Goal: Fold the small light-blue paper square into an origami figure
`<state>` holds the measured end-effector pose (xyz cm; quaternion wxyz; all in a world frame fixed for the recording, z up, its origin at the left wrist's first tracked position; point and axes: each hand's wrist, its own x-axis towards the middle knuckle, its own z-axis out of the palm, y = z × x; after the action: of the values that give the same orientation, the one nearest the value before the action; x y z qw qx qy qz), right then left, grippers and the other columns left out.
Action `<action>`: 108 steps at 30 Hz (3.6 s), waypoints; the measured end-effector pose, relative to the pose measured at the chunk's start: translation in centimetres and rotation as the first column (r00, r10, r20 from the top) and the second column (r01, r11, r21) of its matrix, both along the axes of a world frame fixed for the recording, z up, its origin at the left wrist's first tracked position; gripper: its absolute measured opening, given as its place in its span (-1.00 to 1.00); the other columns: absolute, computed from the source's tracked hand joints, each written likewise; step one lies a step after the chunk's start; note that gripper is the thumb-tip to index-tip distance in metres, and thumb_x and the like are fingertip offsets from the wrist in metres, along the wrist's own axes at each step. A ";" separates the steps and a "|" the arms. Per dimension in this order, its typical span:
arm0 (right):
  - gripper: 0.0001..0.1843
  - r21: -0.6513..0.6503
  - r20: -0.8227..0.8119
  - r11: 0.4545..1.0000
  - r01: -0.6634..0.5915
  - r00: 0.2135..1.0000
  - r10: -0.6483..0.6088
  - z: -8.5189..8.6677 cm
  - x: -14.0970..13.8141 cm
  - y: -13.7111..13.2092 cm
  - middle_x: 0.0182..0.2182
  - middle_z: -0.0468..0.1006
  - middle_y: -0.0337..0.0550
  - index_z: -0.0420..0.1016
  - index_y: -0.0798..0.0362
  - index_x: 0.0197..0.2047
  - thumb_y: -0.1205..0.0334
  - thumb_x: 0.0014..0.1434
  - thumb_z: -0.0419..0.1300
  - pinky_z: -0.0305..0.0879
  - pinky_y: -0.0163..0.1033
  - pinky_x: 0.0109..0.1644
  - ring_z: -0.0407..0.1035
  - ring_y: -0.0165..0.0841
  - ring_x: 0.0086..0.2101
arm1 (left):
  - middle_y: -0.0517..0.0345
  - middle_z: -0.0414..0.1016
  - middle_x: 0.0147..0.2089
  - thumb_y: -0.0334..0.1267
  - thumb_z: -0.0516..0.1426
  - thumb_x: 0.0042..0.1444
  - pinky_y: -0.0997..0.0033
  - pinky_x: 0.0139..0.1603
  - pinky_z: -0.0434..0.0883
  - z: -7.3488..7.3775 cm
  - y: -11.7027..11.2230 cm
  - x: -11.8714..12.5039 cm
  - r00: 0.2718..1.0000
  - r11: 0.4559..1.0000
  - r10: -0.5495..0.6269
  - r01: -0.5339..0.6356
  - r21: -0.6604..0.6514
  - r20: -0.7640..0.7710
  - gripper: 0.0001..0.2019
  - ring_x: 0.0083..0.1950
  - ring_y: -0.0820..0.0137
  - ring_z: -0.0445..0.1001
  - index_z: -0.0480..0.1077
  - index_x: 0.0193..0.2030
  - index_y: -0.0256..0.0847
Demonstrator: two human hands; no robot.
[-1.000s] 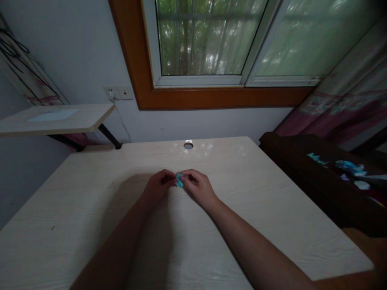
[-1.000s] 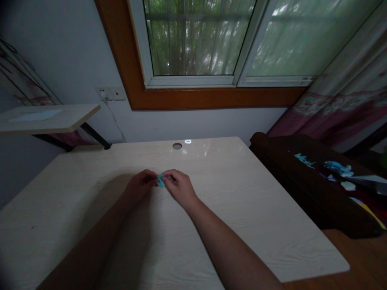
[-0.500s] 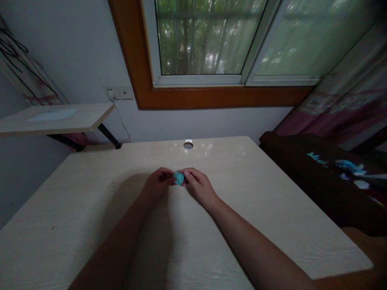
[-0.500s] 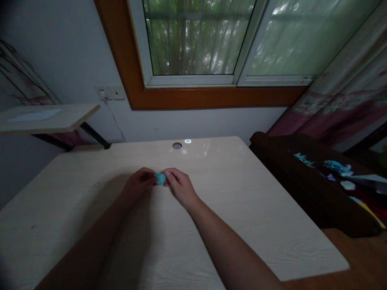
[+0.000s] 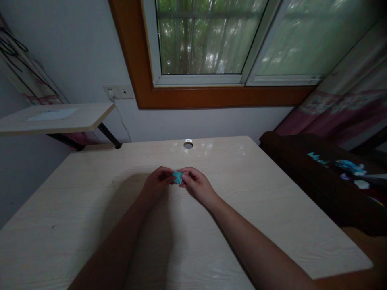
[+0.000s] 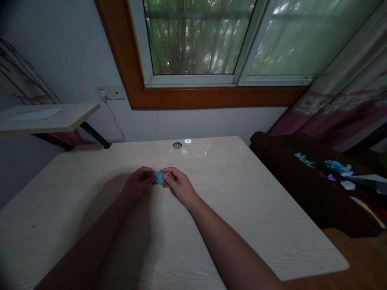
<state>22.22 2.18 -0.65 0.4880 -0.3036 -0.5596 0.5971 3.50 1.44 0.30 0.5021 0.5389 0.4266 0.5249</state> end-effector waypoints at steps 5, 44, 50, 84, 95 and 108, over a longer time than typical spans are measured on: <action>-0.71 0.003 0.021 1.000 -0.019 1.000 0.019 -0.3 0.0 0.0 -0.35 0.53 -0.19 0.51 0.01 -0.06 0.09 0.17 0.29 0.35 -0.27 -0.27 0.40 -0.43 -0.39 | 0.15 0.58 -0.35 -0.21 0.33 -0.03 0.37 -0.27 0.52 -0.3 0.0 0.0 1.000 1.000 -0.030 0.030 -0.004 0.007 -0.76 -0.34 0.38 0.56 0.44 -0.26 -0.23; -0.88 0.099 0.189 0.995 0.031 0.981 -0.049 0.6 0.5 -0.2 -0.43 0.45 -0.24 0.55 0.06 -0.28 0.31 0.10 0.19 0.31 -0.31 -0.33 0.40 -0.43 -0.43 | 0.16 0.51 -0.38 -0.16 0.20 0.16 0.43 -0.30 0.45 0.8 -0.8 -0.1 0.979 0.983 -0.182 0.184 0.015 -0.093 -0.77 -0.37 0.43 0.49 0.44 -0.12 -0.24; -0.86 0.113 0.200 0.992 0.056 0.977 -0.078 0.8 0.2 -0.4 -0.35 0.50 -0.18 0.55 0.05 -0.28 0.17 0.11 0.27 0.36 -0.29 -0.29 0.44 -0.39 -0.37 | 0.17 0.53 -0.35 -0.15 0.17 0.20 0.42 -0.32 0.49 0.4 -0.9 0.0 0.985 0.987 -0.161 0.160 -0.010 -0.069 -0.78 -0.39 0.43 0.54 0.37 -0.11 -0.22; -0.87 0.453 0.302 0.886 0.099 0.918 -0.257 1.1 0.5 -0.3 -0.25 0.55 -0.12 0.63 -0.11 -0.19 0.21 0.22 0.24 0.37 -0.16 -0.13 0.43 -0.29 -0.25 | 0.16 0.55 -0.31 -0.22 0.27 0.07 0.35 -0.28 0.55 0.0 -0.5 0.3 0.989 0.989 -0.142 0.144 -0.039 0.047 -0.75 -0.35 0.39 0.59 0.33 -0.18 -0.24; -0.92 0.422 0.307 0.895 0.146 0.905 -0.293 1.1 0.5 -0.3 -0.30 0.51 -0.14 0.61 -0.05 -0.24 0.24 0.17 0.28 0.31 -0.23 -0.25 0.40 -0.33 -0.31 | 0.14 0.54 -0.29 -0.21 0.23 0.14 0.42 -0.28 0.48 0.8 -1.1 0.3 0.993 0.992 -0.119 0.119 0.040 0.004 -0.79 -0.34 0.43 0.55 0.34 -0.18 -0.24; -0.89 0.248 0.253 0.959 0.138 0.946 -0.201 1.1 0.4 -0.2 -0.31 0.46 -0.17 0.58 0.00 -0.28 0.18 0.11 0.30 0.28 -0.30 -0.31 0.35 -0.39 -0.36 | 0.15 0.54 -0.25 -0.21 0.37 -0.07 0.38 -0.16 0.51 -0.4 -0.4 0.1 0.990 0.988 -0.096 0.108 0.107 -0.104 -0.65 -0.24 0.40 0.53 0.41 -0.17 -0.23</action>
<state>22.58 1.96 0.49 0.4868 -0.3730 -0.6582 0.4366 3.57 1.08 -0.15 0.4754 0.6128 0.3924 0.4944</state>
